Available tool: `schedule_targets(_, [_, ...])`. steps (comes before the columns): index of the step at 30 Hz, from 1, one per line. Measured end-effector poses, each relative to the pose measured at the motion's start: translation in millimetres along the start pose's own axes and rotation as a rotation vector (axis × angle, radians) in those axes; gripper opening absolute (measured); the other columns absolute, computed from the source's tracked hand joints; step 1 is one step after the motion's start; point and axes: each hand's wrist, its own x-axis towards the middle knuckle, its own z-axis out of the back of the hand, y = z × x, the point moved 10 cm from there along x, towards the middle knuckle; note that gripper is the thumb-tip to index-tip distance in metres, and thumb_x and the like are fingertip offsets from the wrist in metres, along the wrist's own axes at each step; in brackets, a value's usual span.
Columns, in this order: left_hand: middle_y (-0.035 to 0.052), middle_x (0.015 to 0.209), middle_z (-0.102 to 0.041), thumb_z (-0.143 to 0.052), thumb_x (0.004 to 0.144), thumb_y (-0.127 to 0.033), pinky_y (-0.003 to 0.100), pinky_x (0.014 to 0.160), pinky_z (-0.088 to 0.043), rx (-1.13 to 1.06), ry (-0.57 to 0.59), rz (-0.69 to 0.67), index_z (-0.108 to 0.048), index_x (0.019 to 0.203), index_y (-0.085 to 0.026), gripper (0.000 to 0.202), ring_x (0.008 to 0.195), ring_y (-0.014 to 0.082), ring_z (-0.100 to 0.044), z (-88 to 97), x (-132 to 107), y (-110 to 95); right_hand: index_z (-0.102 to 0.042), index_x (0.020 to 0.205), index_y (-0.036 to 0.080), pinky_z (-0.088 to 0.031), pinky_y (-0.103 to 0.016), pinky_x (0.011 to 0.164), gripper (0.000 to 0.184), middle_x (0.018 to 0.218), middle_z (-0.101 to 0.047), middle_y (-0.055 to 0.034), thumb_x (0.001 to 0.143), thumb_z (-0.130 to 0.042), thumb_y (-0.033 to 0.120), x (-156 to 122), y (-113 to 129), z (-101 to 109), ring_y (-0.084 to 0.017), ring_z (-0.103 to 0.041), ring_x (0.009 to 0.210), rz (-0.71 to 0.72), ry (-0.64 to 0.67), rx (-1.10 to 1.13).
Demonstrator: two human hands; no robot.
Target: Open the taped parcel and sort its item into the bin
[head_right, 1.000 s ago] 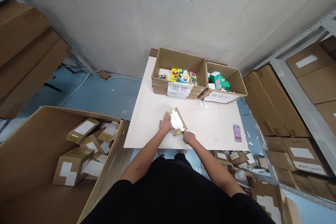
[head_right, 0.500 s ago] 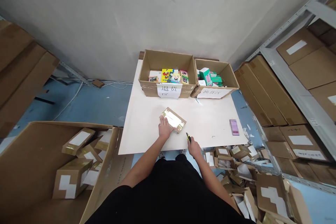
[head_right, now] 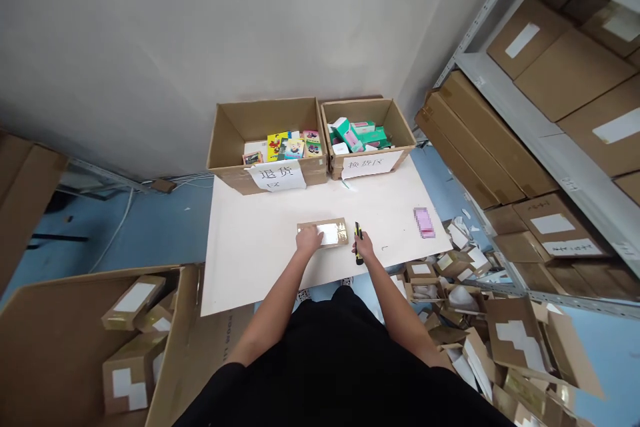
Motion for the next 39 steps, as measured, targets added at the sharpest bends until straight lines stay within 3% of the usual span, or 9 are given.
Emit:
schedule_targets(4, [0.0123,0.177,-0.017,-0.054,0.098,-0.059,0.051,0.128,-0.028,0.062,-0.006,-0.155,-0.024,0.169,-0.024,0.084,0.164,0.0351,-0.008,-16.5,-8.5,-16.7,-0.052,0.084,0.023,-0.042,-0.021,0.040,0.033,0.049,-0.053,0.0058,0.105,-0.051,0.048,21.0,-3.9,3.5,-0.013,-0.053,0.037,-0.051,0.097,-0.056])
schedule_targets(7, [0.0106,0.179,-0.006,-0.048,0.100,-0.061,0.054,0.131,-0.018,0.114,0.000,-0.145,-0.010,0.171,-0.024,0.089,0.164,0.0351,0.004,-31.1,-12.1,-16.1,-0.052,0.075,0.022,-0.039,-0.023,0.038,0.045,0.046,-0.052,0.0028,0.102,-0.054,0.058,29.8,-2.9,-6.5,-0.013,-0.049,0.034,-0.064,0.192,-0.096])
schedule_targets(14, [0.0118,0.178,-0.005,-0.040,0.102,-0.062,0.054,0.129,-0.022,0.151,0.011,-0.127,-0.008,0.171,-0.026,0.085,0.164,0.0337,-0.002,-27.5,-10.9,-12.3,-0.053,0.072,0.021,-0.037,-0.025,0.039,0.055,0.045,-0.051,0.0020,0.097,-0.057,0.070,43.0,12.5,-31.7,-0.013,-0.046,0.033,-0.030,0.320,-0.154])
schedule_targets(22, [0.0123,0.179,-0.006,-0.044,0.101,-0.059,0.054,0.129,-0.021,0.149,0.051,-0.107,-0.010,0.171,-0.026,0.084,0.164,0.0337,0.000,-24.7,-13.2,-14.6,-0.058,0.069,0.021,-0.039,-0.022,0.047,0.048,0.045,-0.052,0.0032,0.098,-0.063,0.059,19.8,-6.6,-10.2,-0.012,-0.050,0.037,0.051,0.330,-0.374])
schedule_targets(28, [0.0133,0.176,-0.020,-0.052,0.098,-0.062,0.052,0.126,-0.029,0.120,0.016,-0.116,-0.022,0.168,-0.027,0.084,0.163,0.0337,-0.014,-0.4,-8.9,-13.7,-0.054,0.077,0.023,-0.045,-0.022,0.050,0.052,0.052,-0.054,0.0044,0.104,-0.039,0.064,4.6,-22.2,15.9,-0.013,-0.056,0.044,0.088,0.051,-0.184])
schedule_targets(31, [0.0110,0.174,-0.029,-0.039,0.105,-0.054,0.049,0.127,-0.028,0.074,-0.054,-0.091,-0.029,0.166,-0.027,0.068,0.161,0.0292,-0.021,20.3,-7.5,-0.8,-0.054,0.085,0.023,-0.048,-0.022,0.052,0.048,0.061,-0.061,0.0032,0.097,-0.052,0.069,-3.6,-26.1,-8.9,-0.014,-0.062,0.050,0.075,0.003,-0.159])
schedule_targets(34, [0.0091,0.176,-0.023,-0.033,0.106,-0.037,0.053,0.128,-0.023,0.065,-0.041,-0.009,-0.028,0.167,-0.028,0.061,0.163,0.0279,-0.017,22.8,-12.8,23.2,-0.054,0.097,0.023,-0.052,-0.023,0.055,0.050,0.080,-0.070,-0.0009,0.086,-0.070,0.069,-4.3,-24.8,-41.6,-0.015,-0.068,0.058,0.009,-0.023,-0.107])
schedule_targets(37, [0.0147,0.176,-0.019,-0.052,0.097,-0.037,0.056,0.126,-0.026,0.057,0.005,0.100,-0.022,0.168,-0.024,0.078,0.163,0.0334,-0.017,12.7,-27.1,47.9,-0.055,0.103,0.023,-0.054,-0.025,0.057,0.056,0.093,-0.074,-0.0059,0.079,-0.077,0.068,12.0,-4.1,-61.4,-0.019,-0.073,0.068,-0.038,-0.047,-0.157])
schedule_targets(39, [0.0196,0.172,-0.030,-0.060,0.091,-0.041,0.050,0.119,-0.039,0.001,0.045,0.152,-0.018,0.168,-0.020,0.091,0.157,0.0361,-0.031,4.3,-38.7,59.1,-0.056,0.104,0.023,-0.054,-0.026,0.061,0.058,0.099,-0.075,-0.0092,0.076,-0.080,0.067,30.8,28.0,-66.9,-0.022,-0.075,0.082,0.013,-0.076,-0.260])
